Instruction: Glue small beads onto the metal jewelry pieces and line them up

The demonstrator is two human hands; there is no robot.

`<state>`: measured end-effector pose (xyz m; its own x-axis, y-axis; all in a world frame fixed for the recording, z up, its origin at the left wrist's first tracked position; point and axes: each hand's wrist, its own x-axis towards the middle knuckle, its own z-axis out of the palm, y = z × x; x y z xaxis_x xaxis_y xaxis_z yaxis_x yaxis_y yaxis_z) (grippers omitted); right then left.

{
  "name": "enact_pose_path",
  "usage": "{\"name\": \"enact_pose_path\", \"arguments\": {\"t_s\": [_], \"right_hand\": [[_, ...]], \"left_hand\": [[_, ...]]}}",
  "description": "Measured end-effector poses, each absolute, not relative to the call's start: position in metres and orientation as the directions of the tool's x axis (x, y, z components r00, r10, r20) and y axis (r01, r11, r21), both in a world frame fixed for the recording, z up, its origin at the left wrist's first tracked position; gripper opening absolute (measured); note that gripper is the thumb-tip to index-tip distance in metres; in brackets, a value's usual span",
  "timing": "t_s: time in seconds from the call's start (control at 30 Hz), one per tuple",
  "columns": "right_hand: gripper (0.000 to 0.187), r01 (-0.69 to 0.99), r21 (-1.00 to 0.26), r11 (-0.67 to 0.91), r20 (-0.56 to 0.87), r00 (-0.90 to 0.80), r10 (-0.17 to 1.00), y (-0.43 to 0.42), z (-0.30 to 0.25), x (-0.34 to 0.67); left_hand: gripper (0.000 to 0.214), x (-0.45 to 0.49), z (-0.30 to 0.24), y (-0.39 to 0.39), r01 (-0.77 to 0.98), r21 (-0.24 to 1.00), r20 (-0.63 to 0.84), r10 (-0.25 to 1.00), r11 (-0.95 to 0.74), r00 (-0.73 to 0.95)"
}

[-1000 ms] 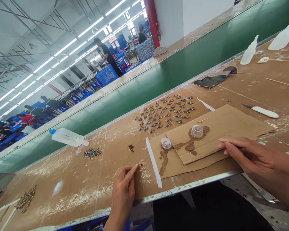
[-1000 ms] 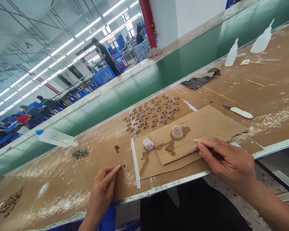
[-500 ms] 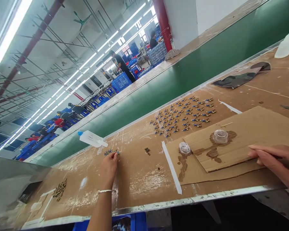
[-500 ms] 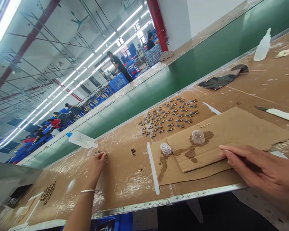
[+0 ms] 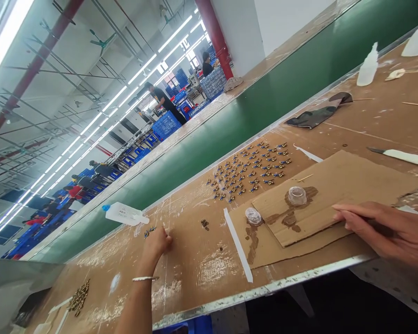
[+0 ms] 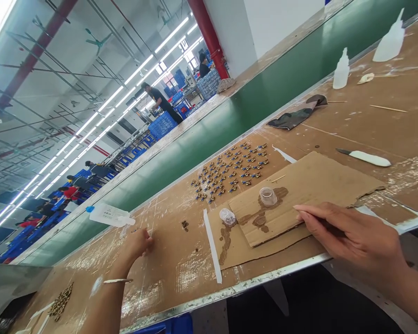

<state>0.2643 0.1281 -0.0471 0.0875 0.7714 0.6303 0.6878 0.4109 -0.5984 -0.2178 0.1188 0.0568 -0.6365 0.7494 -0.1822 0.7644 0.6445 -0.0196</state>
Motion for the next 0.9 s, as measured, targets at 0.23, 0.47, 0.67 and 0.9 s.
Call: {"name": "enact_pose_path", "arguments": {"t_s": [0.23, 0.47, 0.67, 0.9], "right_hand": [[0.019, 0.663, -0.488, 0.568, 0.762, 0.006, 0.647, 0.126, -0.020, 0.262], [0.013, 0.654, -0.447, 0.610, 0.805, -0.002, 0.593, 0.126, -0.019, 0.263], [0.011, 0.619, -0.456, 0.639, 0.795, -0.039, 0.605, 0.126, -0.020, 0.266], [0.014, 0.594, -0.505, 0.626, 0.780, 0.002, 0.626, 0.127, -0.024, 0.264]], "left_hand": [[0.024, -0.197, 0.059, 0.093, 0.718, 0.422, -0.042, 0.803, 0.554, -0.595], [0.033, -0.148, 0.051, 0.066, 0.335, 0.914, 0.016, 0.803, 0.230, -0.596], [0.035, -0.123, 0.037, 0.059, 0.084, 0.986, -0.063, 0.795, 0.142, -0.603], [0.037, -0.108, 0.038, 0.053, 0.077, 0.987, -0.056, 0.747, 0.142, -0.662]]}}
